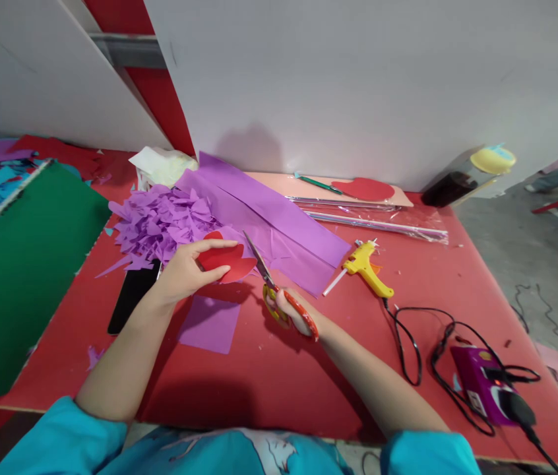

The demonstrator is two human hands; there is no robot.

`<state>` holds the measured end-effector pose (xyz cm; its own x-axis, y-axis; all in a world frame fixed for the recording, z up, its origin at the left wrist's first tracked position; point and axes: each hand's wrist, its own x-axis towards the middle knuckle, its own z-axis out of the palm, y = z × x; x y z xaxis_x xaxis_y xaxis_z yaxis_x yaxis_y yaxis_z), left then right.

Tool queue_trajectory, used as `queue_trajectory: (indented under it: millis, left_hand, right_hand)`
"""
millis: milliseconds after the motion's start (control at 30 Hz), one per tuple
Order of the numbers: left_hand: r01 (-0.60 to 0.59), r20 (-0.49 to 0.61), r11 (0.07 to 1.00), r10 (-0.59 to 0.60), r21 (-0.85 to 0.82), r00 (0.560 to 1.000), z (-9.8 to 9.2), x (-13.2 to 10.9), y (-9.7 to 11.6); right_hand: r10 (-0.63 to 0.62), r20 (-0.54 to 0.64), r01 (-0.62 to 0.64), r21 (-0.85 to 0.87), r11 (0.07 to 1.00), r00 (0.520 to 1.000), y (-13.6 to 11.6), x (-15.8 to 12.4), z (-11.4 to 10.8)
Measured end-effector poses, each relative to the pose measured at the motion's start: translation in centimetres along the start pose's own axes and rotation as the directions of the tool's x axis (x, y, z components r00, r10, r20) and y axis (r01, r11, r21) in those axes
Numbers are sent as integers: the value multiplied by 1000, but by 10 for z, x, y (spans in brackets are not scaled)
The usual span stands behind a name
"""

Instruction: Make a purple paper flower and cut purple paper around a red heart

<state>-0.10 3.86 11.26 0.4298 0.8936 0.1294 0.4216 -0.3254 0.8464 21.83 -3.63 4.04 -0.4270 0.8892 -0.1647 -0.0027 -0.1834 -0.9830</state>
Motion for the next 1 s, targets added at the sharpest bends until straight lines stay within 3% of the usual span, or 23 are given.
queue_trajectory:
  millis: [267, 667, 1000]
  left_hand:
    - [32, 59, 997, -28, -66, 998, 1, 2, -7]
    - [43, 49, 996, -39, -78, 998, 0, 2, -8]
    - [33, 103, 998, -28, -51, 994, -4, 0, -5]
  right_hand:
    - [58, 47, -57, -20, 998, 997, 7, -7, -2]
    - [-3, 157, 15, -75, 997, 988, -11, -14, -5]
    - [-35, 224, 62, -117, 991, 974, -7, -11, -10]
